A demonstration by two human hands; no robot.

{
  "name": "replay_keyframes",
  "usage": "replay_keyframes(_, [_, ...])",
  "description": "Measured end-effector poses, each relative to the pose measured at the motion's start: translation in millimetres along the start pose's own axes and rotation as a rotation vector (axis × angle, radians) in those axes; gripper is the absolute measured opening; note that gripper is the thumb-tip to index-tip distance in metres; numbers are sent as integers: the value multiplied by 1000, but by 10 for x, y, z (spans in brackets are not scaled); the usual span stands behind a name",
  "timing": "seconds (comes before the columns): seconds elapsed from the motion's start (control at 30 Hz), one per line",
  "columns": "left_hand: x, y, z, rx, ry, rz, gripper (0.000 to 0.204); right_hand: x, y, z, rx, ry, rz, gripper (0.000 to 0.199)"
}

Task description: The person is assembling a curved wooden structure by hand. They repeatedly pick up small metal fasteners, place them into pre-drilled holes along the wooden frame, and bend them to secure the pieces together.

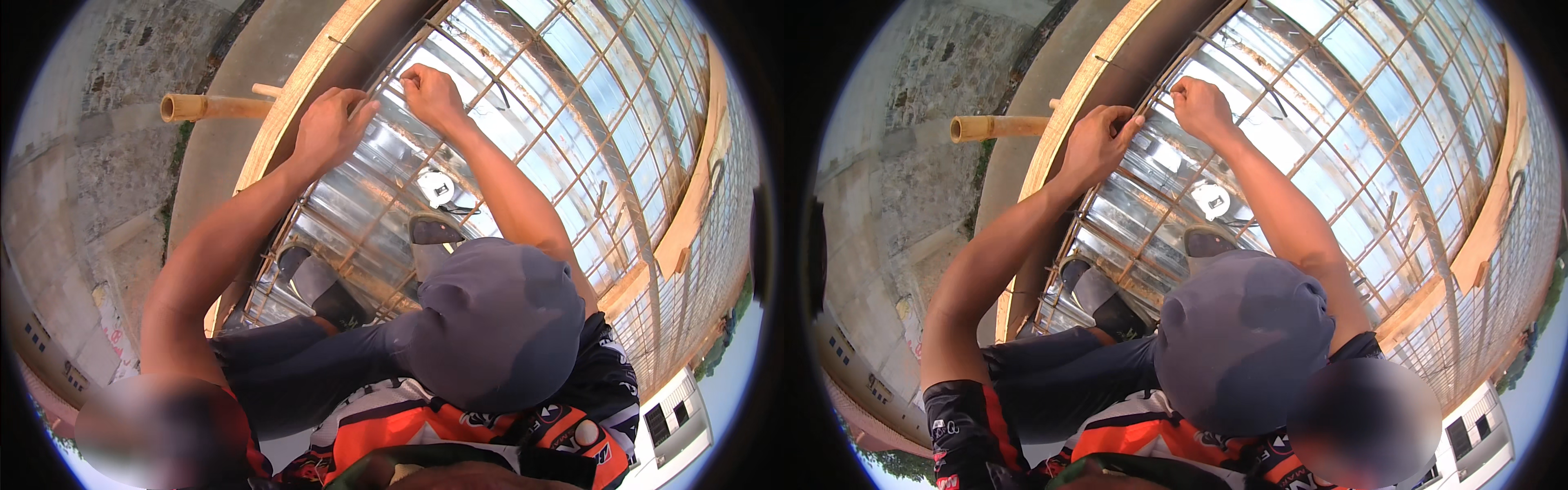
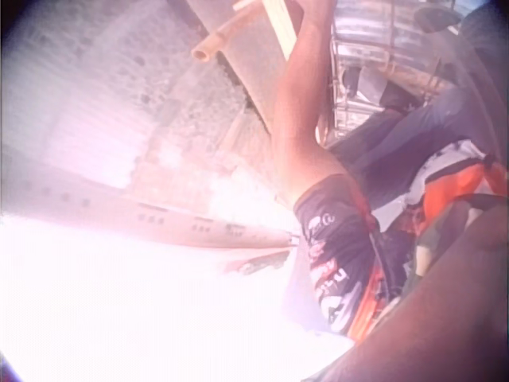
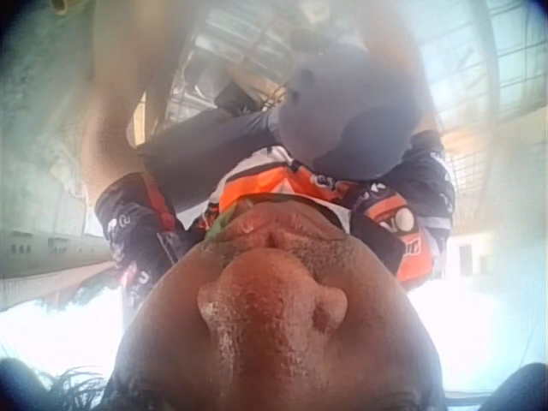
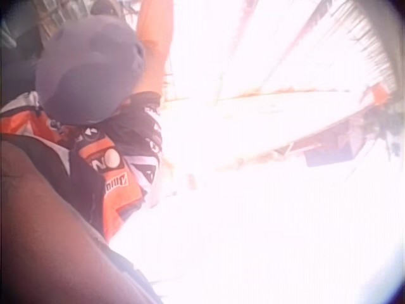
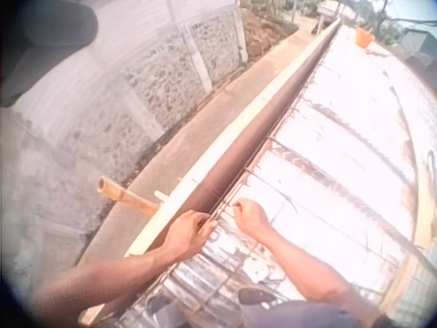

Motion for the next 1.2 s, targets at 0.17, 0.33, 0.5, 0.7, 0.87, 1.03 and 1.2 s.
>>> replay_keyframes(0.17, [-567, 301, -28, 312, -31, -218, 57, -8, -30, -56, -23, -8, -23, 19])
replay_keyframes(0.33, [-822, 350, 80, 561, -215, -278, 49, -22, -53, -22, -6, -32, -47, 16])
replay_keyframes(0.5, [-859, 371, 113, 686, -321, -310, 38, 14, -41, 3, -4, -41, -25, 14])
replay_keyframes(0.7, [-885, 451, 131, 711, -353, -344, 31, 17, -18, 37, 5, -41, 3, 21])
replay_keyframes(0.87, [-903, 435, 93, 669, -285, -432, 29, 55, -50, 27, 36, -18, 54, 23])
replay_keyframes(1.03, [-960, 389, 224, 658, -296, -463, 28, 43, -79, 45, 107, -24, -7, 22])
replay_keyframes(1.2, [-994, 378, 93, 685, -293, -539, 28, -76, 52, -7, 45, 8, -3, 18])
Point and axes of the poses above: each hand's wrist, its own y-axis towards the middle knuckle, its own x-axis out of the back of the hand, z = x × y, the point moved 6 cm from there along y, towards the middle knuckle, and after that the axes turned 14 degrees about -z, right-handed, at the moved point
